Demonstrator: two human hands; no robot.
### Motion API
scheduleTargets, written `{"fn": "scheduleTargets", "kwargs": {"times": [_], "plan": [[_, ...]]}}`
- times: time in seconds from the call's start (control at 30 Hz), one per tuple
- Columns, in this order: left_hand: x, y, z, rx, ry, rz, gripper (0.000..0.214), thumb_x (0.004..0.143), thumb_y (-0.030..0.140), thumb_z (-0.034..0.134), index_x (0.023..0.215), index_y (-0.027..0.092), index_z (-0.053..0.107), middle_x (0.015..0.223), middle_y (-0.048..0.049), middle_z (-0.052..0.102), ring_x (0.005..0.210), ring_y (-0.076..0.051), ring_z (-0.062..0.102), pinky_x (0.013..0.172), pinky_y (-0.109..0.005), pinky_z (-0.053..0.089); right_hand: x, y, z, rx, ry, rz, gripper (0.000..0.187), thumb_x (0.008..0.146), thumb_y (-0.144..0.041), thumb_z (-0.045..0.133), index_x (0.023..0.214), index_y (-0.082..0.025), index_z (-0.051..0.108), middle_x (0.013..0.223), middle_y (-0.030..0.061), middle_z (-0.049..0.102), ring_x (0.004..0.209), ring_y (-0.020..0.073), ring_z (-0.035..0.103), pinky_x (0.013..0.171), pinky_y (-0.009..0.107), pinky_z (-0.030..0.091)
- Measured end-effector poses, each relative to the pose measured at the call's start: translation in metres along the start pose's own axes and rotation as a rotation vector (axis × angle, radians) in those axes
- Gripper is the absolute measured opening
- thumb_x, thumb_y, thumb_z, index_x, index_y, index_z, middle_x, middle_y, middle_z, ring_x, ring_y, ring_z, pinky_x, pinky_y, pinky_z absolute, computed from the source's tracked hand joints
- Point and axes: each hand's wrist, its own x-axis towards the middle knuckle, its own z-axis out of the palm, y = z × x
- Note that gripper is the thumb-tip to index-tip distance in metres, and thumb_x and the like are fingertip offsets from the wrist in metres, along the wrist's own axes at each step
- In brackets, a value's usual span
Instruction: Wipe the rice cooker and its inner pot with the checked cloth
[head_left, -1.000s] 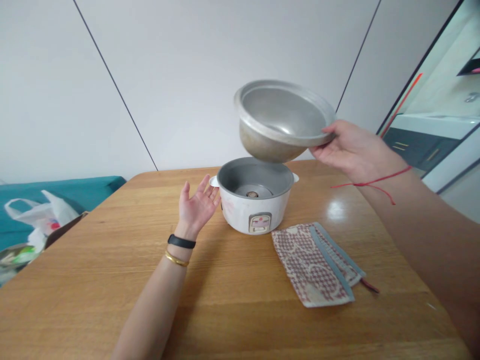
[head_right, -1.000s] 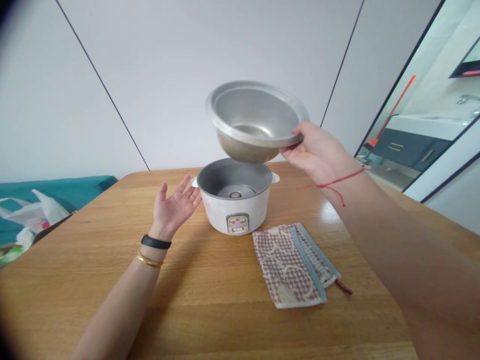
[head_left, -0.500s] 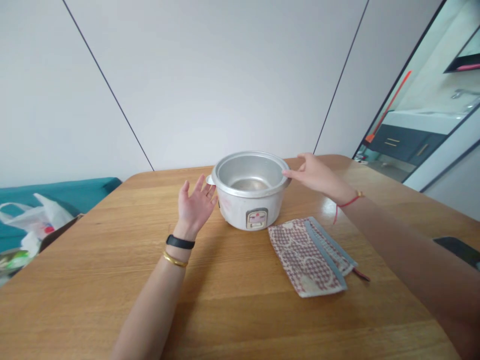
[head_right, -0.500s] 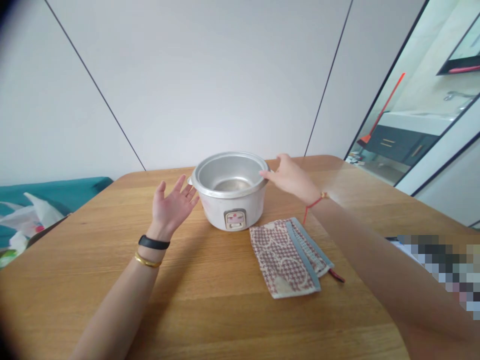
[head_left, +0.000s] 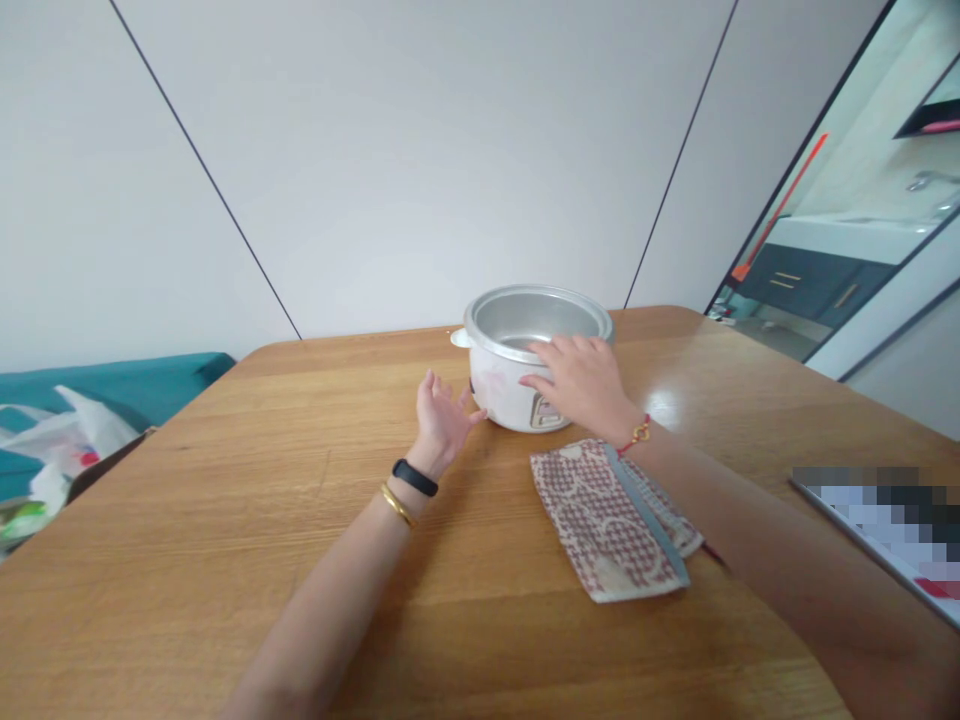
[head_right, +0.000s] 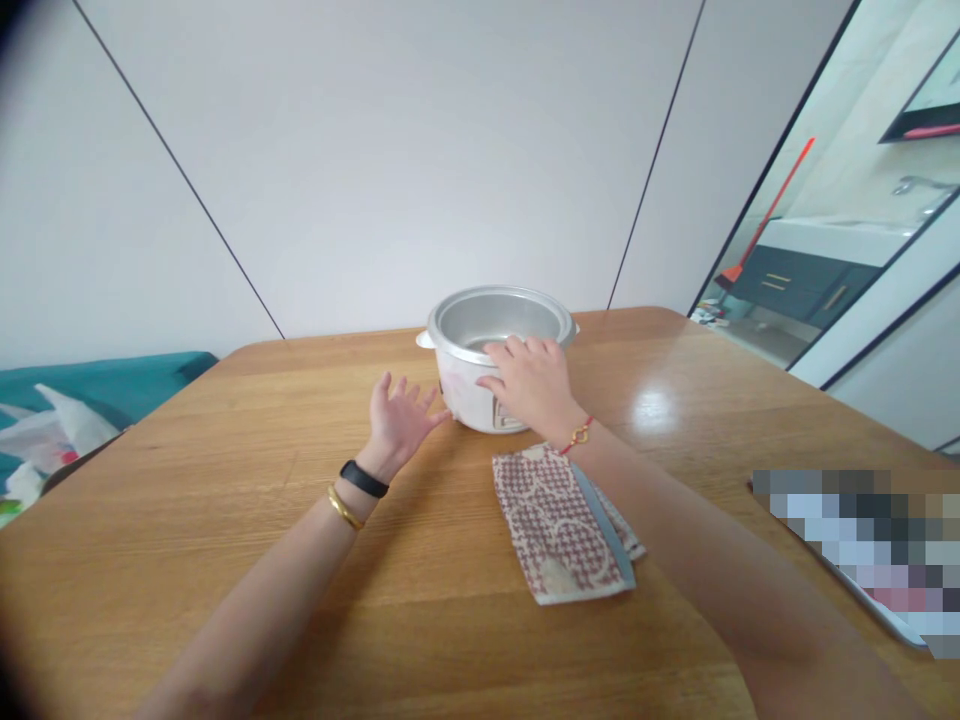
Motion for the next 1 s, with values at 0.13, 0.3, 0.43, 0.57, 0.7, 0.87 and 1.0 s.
{"fn": "scheduleTargets", "kwargs": {"times": [0.13, 0.3, 0.43, 0.57, 0.7, 0.87, 1.0], "plan": [[-0.003, -0.011, -0.041, 0.146, 0.069, -0.061, 0.05, 0.099, 0.046, 0.039, 0.146, 0.029, 0.042, 0.166, -0.0099, 0.025, 0.131, -0.031, 0.053, 0.085, -0.044, 0.055, 0.009, 0.092, 0.023, -0.034, -0.115, 0.049, 0.043, 0.093, -0.05, 0.056, 0.12, -0.018, 0.066, 0.112, 0.014, 0.068, 0.105, 0.0338, 0.058, 0.088, 0.045, 0.039], [-0.009, 0.031, -0.115, 0.118, 0.257, -0.03, 0.036, 0.1, 0.043, 0.033, 0.105, 0.017, 0.057, 0.118, -0.0135, 0.064, 0.075, -0.019, 0.068, 0.05, -0.027, 0.049, 0.01, 0.192, 0.046, -0.066, -0.193, 0.185, 0.045, 0.092, -0.046, 0.054, 0.124, -0.016, 0.065, 0.12, 0.0164, 0.066, 0.113, 0.0392, 0.056, 0.095, 0.053, 0.04], [-0.007, 0.071, -0.158, 0.109, 0.464, 0.03, 0.034, 0.099, 0.042, 0.033, 0.097, 0.017, 0.056, 0.087, -0.0081, 0.063, 0.051, -0.015, 0.056, 0.037, -0.022, 0.039, 0.015, 0.247, 0.062, -0.091, -0.257, 0.285, 0.049, 0.088, -0.043, 0.058, 0.128, -0.016, 0.062, 0.127, 0.0165, 0.063, 0.119, 0.0423, 0.054, 0.1, 0.056, 0.039], [-0.003, 0.082, -0.172, 0.071, 0.552, 0.016, 0.036, 0.098, 0.041, 0.029, 0.09, 0.016, 0.053, 0.072, -0.0069, 0.057, 0.046, -0.012, 0.047, 0.038, -0.021, 0.038, 0.021, 0.277, 0.072, -0.086, -0.272, 0.329, 0.047, 0.091, -0.044, 0.056, 0.127, -0.014, 0.062, 0.13, 0.0187, 0.062, 0.121, 0.0442, 0.054, 0.098, 0.058, 0.039], [-0.002, 0.078, -0.171, 0.038, 0.567, 0.035, 0.034, 0.098, 0.04, 0.032, 0.088, 0.015, 0.053, 0.07, -0.0077, 0.057, 0.045, -0.011, 0.044, 0.039, -0.019, 0.038, 0.023, 0.292, 0.075, -0.032, -0.208, 0.367, 0.054, 0.096, -0.056, 0.047, 0.12, -0.011, 0.065, 0.128, 0.023, 0.063, 0.123, 0.0448, 0.054, 0.098, 0.059, 0.037], [-0.001, 0.074, -0.168, 0.07, 0.59, 0.07, 0.032, 0.099, 0.036, 0.032, 0.087, 0.015, 0.053, 0.066, -0.0062, 0.055, 0.043, -0.01, 0.04, 0.037, -0.018, 0.036, 0.023, 0.275, 0.07, -0.075, -0.151, 0.402, 0.06, 0.094, -0.056, 0.053, 0.132, -0.009, 0.059, 0.14, 0.0284, 0.055, 0.135, 0.0485, 0.043, 0.105, 0.066, 0.027], [0.0, 0.071, -0.169, 0.092, 0.585, 0.086, 0.03, 0.099, 0.033, 0.033, 0.086, 0.015, 0.053, 0.065, -0.0046, 0.055, 0.043, -0.009, 0.04, 0.037, -0.017, 0.035, -0.018, 0.162, 0.048, -0.107, -0.003, 0.104, 0.053, 0.098, -0.033, 0.048, 0.147, -0.013, 0.045, 0.155, 0.0214, 0.041, 0.146, 0.0421, 0.029, 0.117, 0.068, 0.009]]}}
